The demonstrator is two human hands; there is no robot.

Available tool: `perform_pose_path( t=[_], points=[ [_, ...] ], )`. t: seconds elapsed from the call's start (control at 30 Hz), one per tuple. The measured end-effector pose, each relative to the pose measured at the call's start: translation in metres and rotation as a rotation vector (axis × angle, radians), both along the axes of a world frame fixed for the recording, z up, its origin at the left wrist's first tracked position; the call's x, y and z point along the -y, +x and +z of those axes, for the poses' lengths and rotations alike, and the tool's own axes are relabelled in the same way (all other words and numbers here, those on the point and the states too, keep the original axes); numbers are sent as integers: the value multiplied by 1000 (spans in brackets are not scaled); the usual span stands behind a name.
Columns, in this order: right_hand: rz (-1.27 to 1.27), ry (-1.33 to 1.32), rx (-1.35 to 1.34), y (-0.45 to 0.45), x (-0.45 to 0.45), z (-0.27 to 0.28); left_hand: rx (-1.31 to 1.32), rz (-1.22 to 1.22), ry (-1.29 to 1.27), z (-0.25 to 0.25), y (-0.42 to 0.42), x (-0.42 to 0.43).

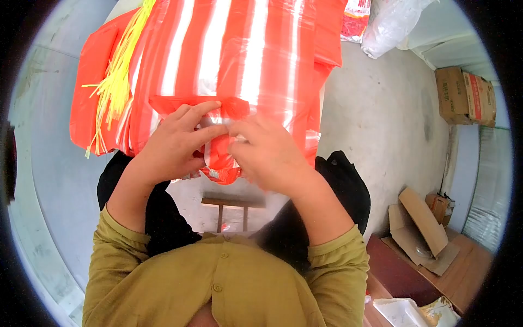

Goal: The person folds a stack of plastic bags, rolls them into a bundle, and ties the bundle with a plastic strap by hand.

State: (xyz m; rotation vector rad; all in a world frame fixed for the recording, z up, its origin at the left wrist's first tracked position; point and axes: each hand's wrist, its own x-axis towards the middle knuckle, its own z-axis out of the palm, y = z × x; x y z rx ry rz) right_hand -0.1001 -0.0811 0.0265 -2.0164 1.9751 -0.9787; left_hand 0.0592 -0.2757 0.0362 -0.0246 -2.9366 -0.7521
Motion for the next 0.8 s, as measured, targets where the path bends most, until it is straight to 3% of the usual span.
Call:
perform_pose_path(
  t=[0.17, 0.27, 0.37, 0.4, 0.5, 0.6, 0.8],
  points=[
    [-152, 5, 247, 0, -1, -4, 20, 61, 105, 1, -2, -3],
    [-346, -44, 236, -13, -7, 0, 8, 107, 204, -8, -5, -1],
    [-638, -131, 451, -46, -26, -3, -5, 125, 345, -7, -6, 3],
    [-698, -26, 535, -53, -34, 0, 1, 123, 384, -9, -5, 5],
    [-743, 51, 602, -58, -44, -3, 2, 132, 479, -10, -6, 6],
    [-653, 83, 486, -62, -47, -18, 19, 125, 599, -9, -6, 9],
    [-699, 4, 1026, -57, -41, -4, 43, 131, 723, -8, -6, 13]
  ],
)
